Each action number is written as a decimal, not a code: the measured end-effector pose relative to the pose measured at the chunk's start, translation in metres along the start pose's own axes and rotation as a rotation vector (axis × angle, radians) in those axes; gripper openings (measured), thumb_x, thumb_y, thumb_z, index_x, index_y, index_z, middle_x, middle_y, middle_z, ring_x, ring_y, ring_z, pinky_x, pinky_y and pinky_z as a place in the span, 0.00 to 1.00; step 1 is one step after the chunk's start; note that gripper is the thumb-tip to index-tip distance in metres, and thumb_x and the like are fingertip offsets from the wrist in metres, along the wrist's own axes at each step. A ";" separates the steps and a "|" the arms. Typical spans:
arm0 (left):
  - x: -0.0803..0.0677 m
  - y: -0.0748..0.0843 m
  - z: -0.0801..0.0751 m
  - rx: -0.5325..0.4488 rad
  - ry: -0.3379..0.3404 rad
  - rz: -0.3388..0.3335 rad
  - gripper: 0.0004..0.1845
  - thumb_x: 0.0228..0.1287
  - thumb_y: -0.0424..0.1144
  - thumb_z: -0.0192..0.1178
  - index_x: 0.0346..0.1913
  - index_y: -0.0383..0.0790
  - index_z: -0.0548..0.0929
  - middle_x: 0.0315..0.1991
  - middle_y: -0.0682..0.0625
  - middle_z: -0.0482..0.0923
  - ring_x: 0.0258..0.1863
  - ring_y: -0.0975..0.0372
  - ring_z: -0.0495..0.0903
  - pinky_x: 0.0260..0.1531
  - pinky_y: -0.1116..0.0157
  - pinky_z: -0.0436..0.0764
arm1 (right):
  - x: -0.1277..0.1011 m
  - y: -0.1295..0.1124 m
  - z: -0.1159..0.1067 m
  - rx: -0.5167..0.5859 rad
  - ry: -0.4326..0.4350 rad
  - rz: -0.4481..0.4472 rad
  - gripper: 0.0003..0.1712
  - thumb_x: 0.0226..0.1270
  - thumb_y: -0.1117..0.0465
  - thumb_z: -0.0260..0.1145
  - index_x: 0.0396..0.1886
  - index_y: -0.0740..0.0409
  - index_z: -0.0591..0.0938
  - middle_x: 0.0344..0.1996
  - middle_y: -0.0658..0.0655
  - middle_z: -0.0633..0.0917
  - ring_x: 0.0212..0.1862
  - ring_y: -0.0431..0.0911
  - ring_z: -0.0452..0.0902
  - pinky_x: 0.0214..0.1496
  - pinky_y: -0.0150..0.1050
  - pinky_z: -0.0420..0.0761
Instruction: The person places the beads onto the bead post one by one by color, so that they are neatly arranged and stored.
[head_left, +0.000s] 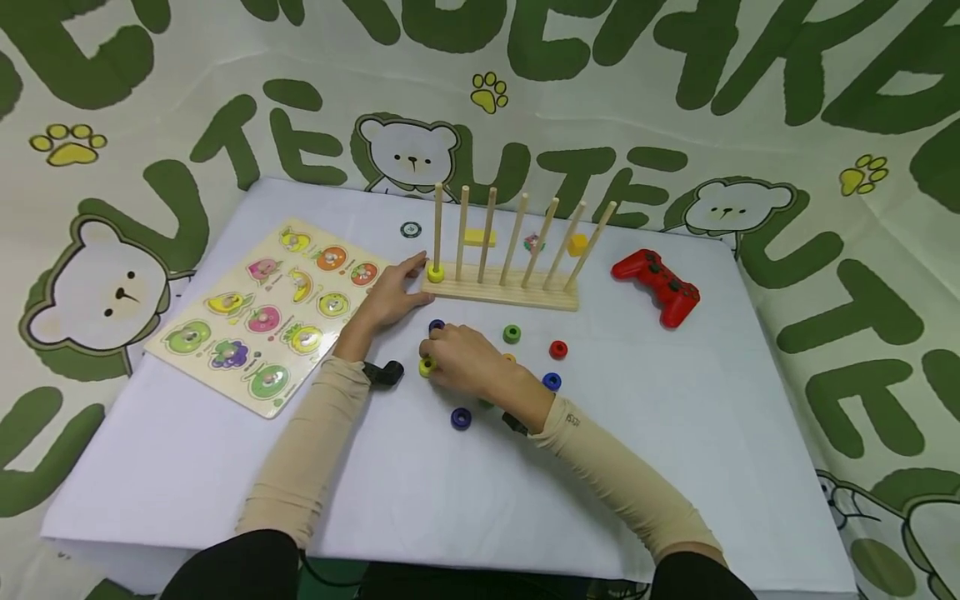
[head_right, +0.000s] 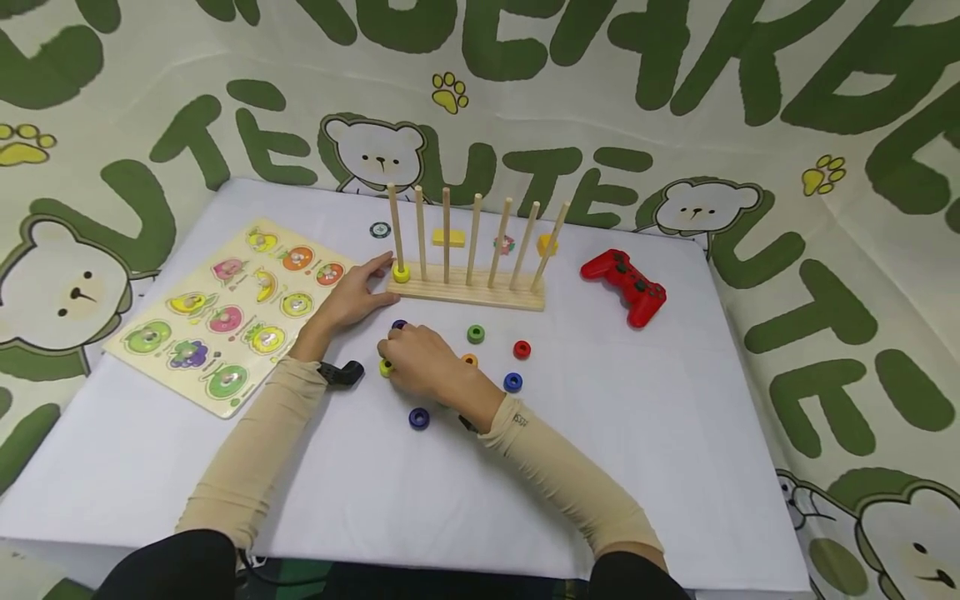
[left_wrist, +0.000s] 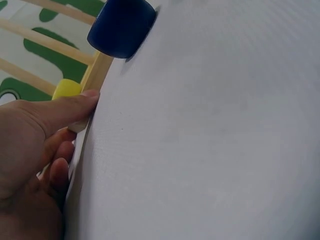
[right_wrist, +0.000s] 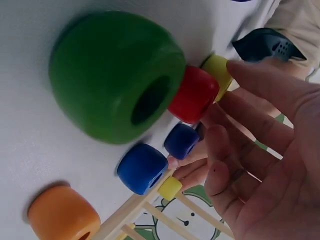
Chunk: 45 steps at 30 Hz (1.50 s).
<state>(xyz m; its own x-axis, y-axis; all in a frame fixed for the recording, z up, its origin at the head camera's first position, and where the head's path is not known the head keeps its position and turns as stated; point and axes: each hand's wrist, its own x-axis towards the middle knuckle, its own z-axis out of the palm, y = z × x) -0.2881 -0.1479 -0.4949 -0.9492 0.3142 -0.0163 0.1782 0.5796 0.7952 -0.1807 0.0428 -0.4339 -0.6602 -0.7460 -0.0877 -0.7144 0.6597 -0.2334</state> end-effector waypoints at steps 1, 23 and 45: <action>0.000 0.000 0.000 0.000 -0.001 -0.002 0.45 0.72 0.36 0.70 0.85 0.36 0.57 0.78 0.35 0.69 0.76 0.43 0.69 0.80 0.45 0.64 | 0.000 0.000 0.001 0.005 0.002 -0.001 0.06 0.70 0.63 0.75 0.44 0.56 0.90 0.38 0.52 0.88 0.40 0.46 0.81 0.46 0.42 0.83; 0.000 0.001 -0.008 0.021 0.012 -0.044 0.46 0.72 0.38 0.70 0.86 0.40 0.58 0.79 0.34 0.67 0.77 0.41 0.68 0.81 0.44 0.62 | 0.043 0.032 -0.153 -0.025 0.679 0.200 0.14 0.77 0.56 0.69 0.56 0.56 0.87 0.51 0.54 0.88 0.52 0.48 0.83 0.48 0.41 0.86; -0.004 0.008 -0.003 0.004 -0.025 -0.069 0.47 0.72 0.38 0.70 0.87 0.42 0.55 0.82 0.39 0.64 0.79 0.43 0.66 0.82 0.46 0.62 | 0.044 0.037 -0.147 -0.070 0.640 0.328 0.22 0.79 0.51 0.67 0.63 0.58 0.87 0.57 0.58 0.89 0.53 0.53 0.84 0.51 0.43 0.86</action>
<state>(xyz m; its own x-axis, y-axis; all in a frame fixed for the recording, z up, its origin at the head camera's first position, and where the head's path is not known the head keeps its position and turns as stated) -0.2839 -0.1464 -0.4869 -0.9526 0.2921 -0.0856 0.1142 0.6036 0.7891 -0.2704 0.0476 -0.3040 -0.8342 -0.3234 0.4466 -0.4556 0.8606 -0.2278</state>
